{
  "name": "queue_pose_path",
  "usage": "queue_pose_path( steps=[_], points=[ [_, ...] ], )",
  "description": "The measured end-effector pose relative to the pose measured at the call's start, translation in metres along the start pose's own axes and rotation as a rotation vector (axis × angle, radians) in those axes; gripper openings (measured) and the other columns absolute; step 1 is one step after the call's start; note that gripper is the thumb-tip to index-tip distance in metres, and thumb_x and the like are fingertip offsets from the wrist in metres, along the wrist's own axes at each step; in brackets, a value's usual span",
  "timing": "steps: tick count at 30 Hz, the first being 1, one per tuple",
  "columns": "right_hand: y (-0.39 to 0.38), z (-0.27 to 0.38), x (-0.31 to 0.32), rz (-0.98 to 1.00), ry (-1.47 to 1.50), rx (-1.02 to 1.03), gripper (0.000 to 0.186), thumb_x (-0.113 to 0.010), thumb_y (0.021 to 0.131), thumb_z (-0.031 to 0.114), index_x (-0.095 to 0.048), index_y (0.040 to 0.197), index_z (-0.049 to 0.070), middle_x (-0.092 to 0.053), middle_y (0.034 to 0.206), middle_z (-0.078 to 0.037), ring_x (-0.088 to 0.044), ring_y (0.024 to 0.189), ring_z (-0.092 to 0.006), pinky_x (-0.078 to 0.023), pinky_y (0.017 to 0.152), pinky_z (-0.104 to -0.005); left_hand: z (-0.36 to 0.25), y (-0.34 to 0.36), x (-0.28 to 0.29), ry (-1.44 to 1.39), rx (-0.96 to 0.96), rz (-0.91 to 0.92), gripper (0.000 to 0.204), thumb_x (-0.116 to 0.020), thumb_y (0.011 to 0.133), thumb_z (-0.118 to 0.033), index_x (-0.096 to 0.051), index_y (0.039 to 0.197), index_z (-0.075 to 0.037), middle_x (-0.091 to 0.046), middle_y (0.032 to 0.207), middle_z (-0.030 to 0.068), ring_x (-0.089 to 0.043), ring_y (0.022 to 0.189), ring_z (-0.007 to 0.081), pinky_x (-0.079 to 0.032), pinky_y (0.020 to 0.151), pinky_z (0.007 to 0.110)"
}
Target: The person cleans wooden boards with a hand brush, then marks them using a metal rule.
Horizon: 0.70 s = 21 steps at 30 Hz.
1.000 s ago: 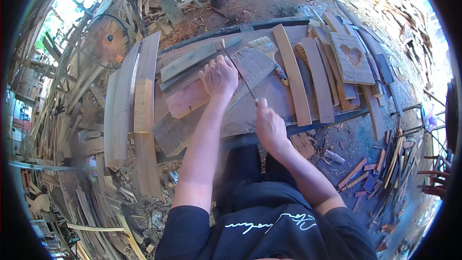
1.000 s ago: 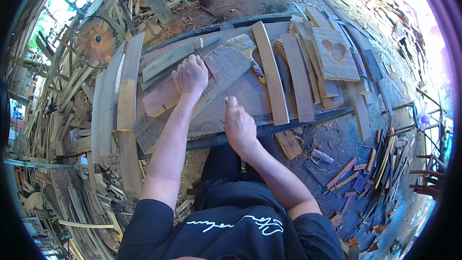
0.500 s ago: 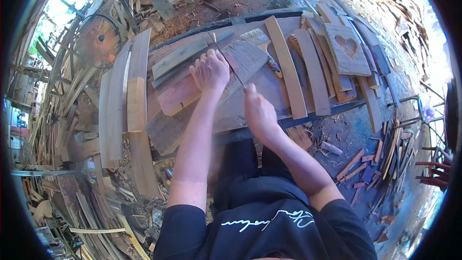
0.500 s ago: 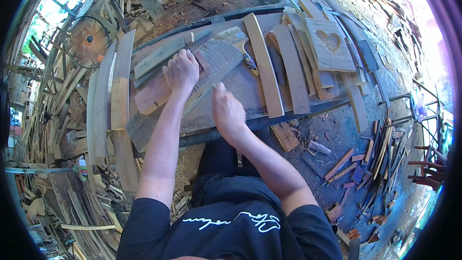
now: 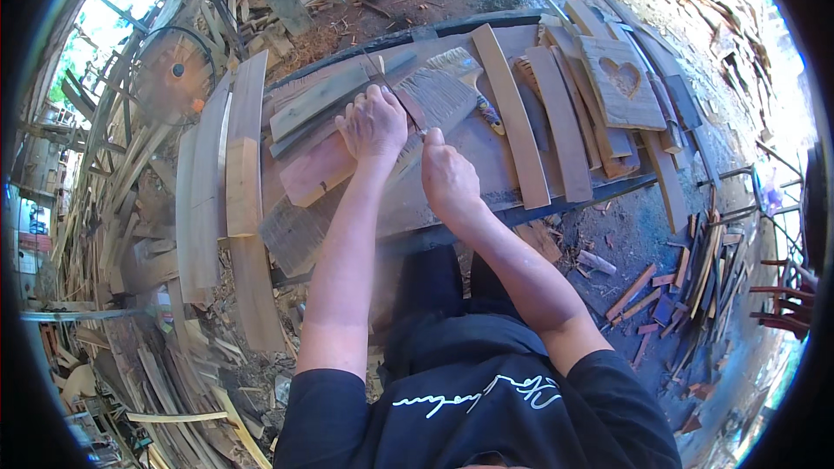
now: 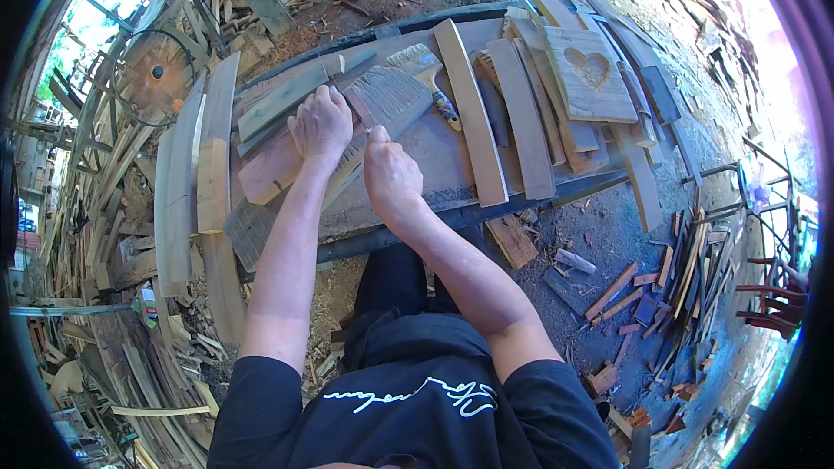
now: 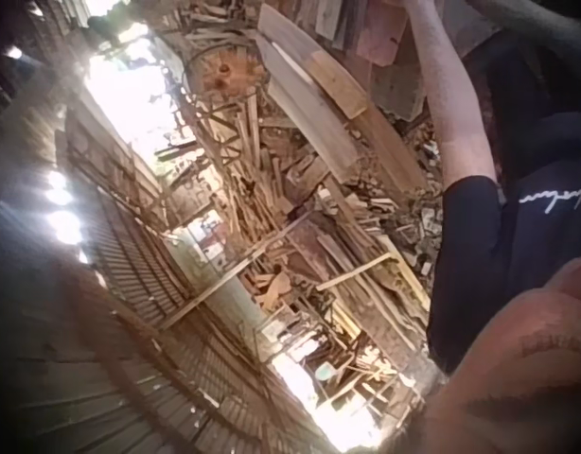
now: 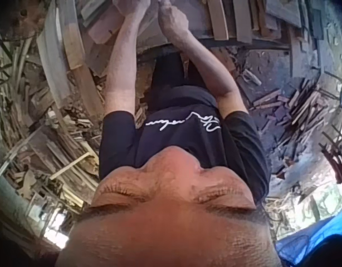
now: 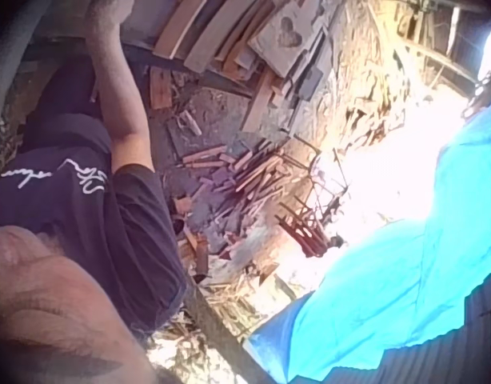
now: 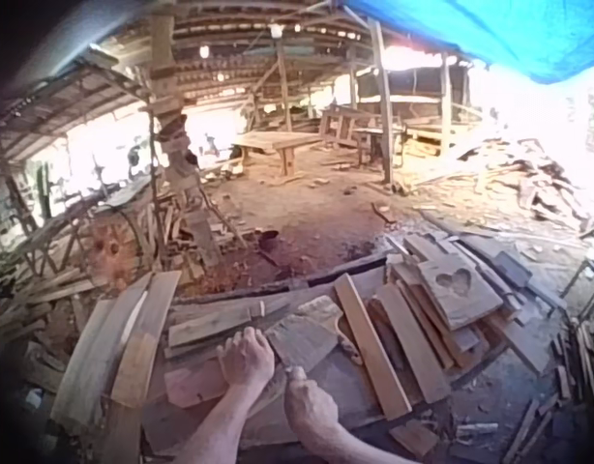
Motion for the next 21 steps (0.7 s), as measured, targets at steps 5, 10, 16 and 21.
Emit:
queue_pose_path(
  steps=[5, 10, 16, 21],
  points=[
    [-0.046, -0.011, 0.009, 0.043, 0.055, 0.037, 0.012, -0.042, 0.097, 0.012, -0.044, 0.101, 0.001, -0.066, 0.084, -0.025, -0.068, 0.078, -0.0412, -0.056, 0.067, -0.0482, 0.008, -0.002, -0.001, 0.011, 0.009, 0.019, 0.034, -0.037, 0.097, -0.03, -0.063, 0.099, -0.008, -0.068, 0.101, 0.0135, -0.063, 0.101, 0.0309, -0.041, 0.09, 0.05],
    [-0.011, -0.003, 0.008, -0.005, 0.125, -0.009, 0.013, -0.044, 0.092, 0.006, -0.041, 0.103, 0.0, -0.065, 0.085, -0.028, -0.065, 0.081, -0.0447, -0.052, 0.071, -0.0524, -0.001, -0.001, 0.003, -0.029, 0.004, -0.004, 0.031, -0.041, 0.095, -0.029, -0.065, 0.096, -0.009, -0.069, 0.1, 0.0126, -0.063, 0.101, 0.0293, -0.04, 0.093, 0.048],
    [-0.037, -0.008, 0.011, 0.082, 0.106, 0.017, 0.011, -0.042, 0.094, 0.007, -0.042, 0.103, 0.0, -0.065, 0.084, -0.028, -0.066, 0.082, -0.045, -0.052, 0.071, -0.0521, 0.01, -0.001, -0.001, 0.001, 0.022, -0.025, 0.032, -0.04, 0.095, -0.029, -0.065, 0.096, -0.009, -0.069, 0.099, 0.0129, -0.064, 0.099, 0.0297, -0.04, 0.092, 0.048],
    [-0.005, 0.001, 0.008, 0.036, 0.099, -0.011, 0.013, -0.043, 0.094, 0.009, -0.044, 0.104, 0.001, -0.067, 0.087, -0.026, -0.068, 0.083, -0.0411, -0.055, 0.071, -0.0488, 0.001, 0.0, 0.003, -0.003, -0.006, -0.015, 0.034, -0.039, 0.096, -0.03, -0.064, 0.098, -0.008, -0.069, 0.1, 0.0141, -0.064, 0.1, 0.031, -0.041, 0.091, 0.049]
  ],
)
Point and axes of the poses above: each hand's wrist, its own y-axis towards the middle knuckle, its own x-axis out of the back of the hand, z = x × y, the point moved 7 cm from there along y, towards the middle knuckle
